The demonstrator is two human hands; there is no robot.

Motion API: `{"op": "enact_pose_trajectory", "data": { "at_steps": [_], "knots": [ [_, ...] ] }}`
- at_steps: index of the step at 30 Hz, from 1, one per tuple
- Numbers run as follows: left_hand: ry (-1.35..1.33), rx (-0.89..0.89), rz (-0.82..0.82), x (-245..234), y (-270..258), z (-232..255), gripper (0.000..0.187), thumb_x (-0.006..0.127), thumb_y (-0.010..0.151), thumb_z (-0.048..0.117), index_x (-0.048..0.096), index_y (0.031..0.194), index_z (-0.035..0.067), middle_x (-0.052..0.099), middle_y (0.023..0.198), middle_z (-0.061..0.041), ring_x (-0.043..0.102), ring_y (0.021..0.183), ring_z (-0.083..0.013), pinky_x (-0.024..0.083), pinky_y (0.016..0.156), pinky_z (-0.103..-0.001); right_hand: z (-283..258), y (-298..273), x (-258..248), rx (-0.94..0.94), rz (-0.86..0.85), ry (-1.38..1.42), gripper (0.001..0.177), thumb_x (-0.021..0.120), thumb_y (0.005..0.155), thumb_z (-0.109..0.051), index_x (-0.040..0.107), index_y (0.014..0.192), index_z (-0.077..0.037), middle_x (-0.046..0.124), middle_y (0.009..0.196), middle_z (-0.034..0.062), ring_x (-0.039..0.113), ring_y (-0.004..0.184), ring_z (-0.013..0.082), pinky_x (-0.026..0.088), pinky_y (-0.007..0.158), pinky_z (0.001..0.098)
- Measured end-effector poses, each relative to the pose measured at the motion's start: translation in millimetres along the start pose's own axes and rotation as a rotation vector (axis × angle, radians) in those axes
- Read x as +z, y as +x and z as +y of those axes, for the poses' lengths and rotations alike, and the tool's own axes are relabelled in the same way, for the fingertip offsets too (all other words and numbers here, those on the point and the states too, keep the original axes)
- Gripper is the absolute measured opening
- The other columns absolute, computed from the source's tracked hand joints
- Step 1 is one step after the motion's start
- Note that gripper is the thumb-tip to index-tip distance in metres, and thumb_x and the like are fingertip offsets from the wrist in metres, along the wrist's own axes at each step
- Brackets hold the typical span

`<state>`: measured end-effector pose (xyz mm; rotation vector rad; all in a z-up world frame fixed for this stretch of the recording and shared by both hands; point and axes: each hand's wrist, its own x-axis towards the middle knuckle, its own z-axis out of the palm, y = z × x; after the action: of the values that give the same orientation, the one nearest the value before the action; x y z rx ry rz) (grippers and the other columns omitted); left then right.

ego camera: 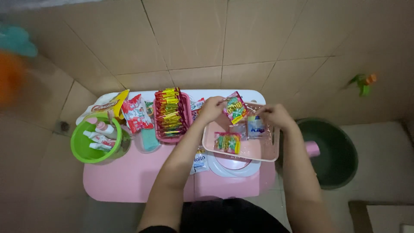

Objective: Sorting various cleaning and household product sachets into different baskets on a table.

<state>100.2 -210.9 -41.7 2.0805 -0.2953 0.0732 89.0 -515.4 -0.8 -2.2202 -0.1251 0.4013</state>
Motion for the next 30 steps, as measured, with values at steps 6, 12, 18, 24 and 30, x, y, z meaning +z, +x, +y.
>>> {"op": "enact_pose_trajectory", "data": {
  "at_steps": [6,12,18,24,30],
  "knots": [
    [-0.152,-0.106,-0.021,-13.1,-9.7,38.9,0.023,0.067,0.093,0.019,0.072,0.109,0.003,0.073,0.085,-0.010,0.067,0.079,-0.0181,0.052,0.072,-0.036,-53.5,-4.9,23.4,-0.211,-0.067,0.269,0.040,0.076,0.083,-0.010,0.068,0.122,-0.003,0.075,0.109,0.0022,0.072,0.095,0.0084,0.058,0.084,0.0268],
    [-0.163,-0.003,0.096,-14.0,-15.7,15.1,0.024,0.077,0.088,0.014,0.074,0.108,0.001,0.073,0.081,-0.008,0.064,0.073,-0.0122,0.053,0.067,-0.030,-37.9,13.3,43.6,-0.196,-0.142,0.428,0.027,0.078,0.088,-0.007,0.072,0.111,0.008,0.074,0.095,0.0128,0.068,0.083,0.0173,0.055,0.078,0.0351],
    [-0.681,-0.151,0.195,-26.1,-37.9,-1.8,0.025,0.079,0.084,0.004,0.068,0.106,-0.001,0.070,0.085,-0.002,0.063,0.070,-0.0083,0.052,0.060,-0.026,-109.4,-2.3,79.5,-0.051,-0.027,1.158,0.024,0.073,0.088,-0.012,0.069,0.107,0.002,0.076,0.097,0.0099,0.074,0.086,0.0184,0.062,0.084,0.0356],
    [-0.626,-0.097,0.305,-85.5,-84.5,28.7,0.031,0.085,0.077,0.010,0.069,0.103,0.001,0.071,0.084,0.002,0.064,0.073,-0.0060,0.054,0.064,-0.025,-87.1,38.2,131.4,-0.258,0.028,0.794,0.015,0.081,0.093,-0.003,0.069,0.095,0.006,0.070,0.088,0.0094,0.062,0.074,0.0152,0.049,0.064,0.0319],
    [-0.345,-0.122,0.351,-109.5,-100.9,44.8,0.028,0.087,0.077,0.023,0.069,0.088,0.003,0.066,0.072,0.002,0.057,0.065,-0.0068,0.048,0.059,-0.030,-132.7,17.5,132.9,-0.186,-0.036,0.813,0.010,0.076,0.089,-0.005,0.071,0.096,0.000,0.071,0.087,0.0050,0.067,0.075,0.0129,0.055,0.068,0.0294]
  ]
}}
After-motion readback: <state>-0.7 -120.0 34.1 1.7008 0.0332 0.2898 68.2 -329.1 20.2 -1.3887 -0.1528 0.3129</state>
